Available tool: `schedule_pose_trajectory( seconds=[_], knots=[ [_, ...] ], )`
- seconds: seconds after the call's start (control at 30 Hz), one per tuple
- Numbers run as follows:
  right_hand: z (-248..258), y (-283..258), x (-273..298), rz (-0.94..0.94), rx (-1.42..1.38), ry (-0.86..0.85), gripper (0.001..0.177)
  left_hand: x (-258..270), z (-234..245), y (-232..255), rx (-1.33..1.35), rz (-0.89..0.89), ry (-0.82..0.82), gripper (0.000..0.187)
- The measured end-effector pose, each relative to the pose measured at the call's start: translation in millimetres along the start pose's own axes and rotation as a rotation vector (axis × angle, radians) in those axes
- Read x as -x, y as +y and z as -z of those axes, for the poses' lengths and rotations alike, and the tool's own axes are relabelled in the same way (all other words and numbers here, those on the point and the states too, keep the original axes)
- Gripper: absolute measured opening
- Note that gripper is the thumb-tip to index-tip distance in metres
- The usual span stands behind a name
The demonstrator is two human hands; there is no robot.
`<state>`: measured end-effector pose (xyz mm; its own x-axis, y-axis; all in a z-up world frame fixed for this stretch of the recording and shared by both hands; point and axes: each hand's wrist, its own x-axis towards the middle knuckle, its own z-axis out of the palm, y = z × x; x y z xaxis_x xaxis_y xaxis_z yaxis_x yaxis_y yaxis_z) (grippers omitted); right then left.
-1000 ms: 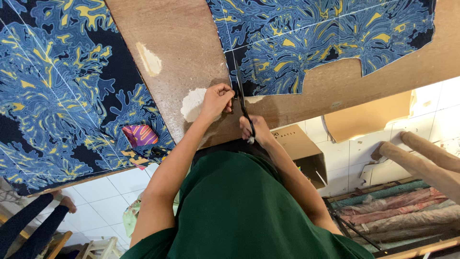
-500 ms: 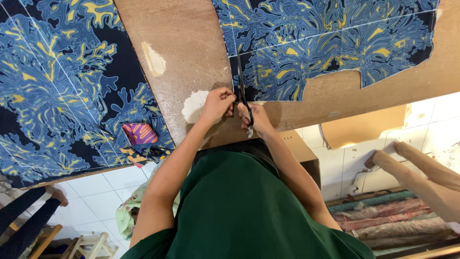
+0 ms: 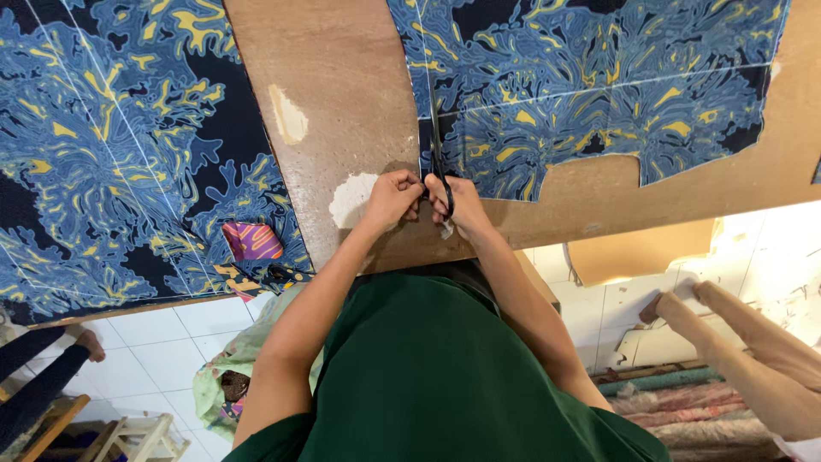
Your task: The person uses shears to cut a large piece of blue and yellow patterned fabric laid out on a table. They follow white chalk lines to cut out a specific shape, adjusting the fabric as needed.
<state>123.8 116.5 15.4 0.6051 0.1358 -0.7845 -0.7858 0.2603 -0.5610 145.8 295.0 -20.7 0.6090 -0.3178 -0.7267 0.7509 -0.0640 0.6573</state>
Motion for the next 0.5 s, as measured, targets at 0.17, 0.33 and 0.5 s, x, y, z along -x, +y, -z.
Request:
schedule_pose_trajectory(
  seconds=[0.17,0.33,0.5],
  knots=[
    [4,-4,2,0.010,0.072,0.006,0.049,0,1,-6,0.033,0.016,-0.012,0.011],
    [12,-26,-17,0.048,0.059,-0.040,0.049,0,-1,-8,0.026,0.009,-0.008,0.010],
    [4,-39,-26,0.026,0.089,-0.027,0.048,-1,-1,-1,0.029,0.005,-0.008,0.011]
  ],
)
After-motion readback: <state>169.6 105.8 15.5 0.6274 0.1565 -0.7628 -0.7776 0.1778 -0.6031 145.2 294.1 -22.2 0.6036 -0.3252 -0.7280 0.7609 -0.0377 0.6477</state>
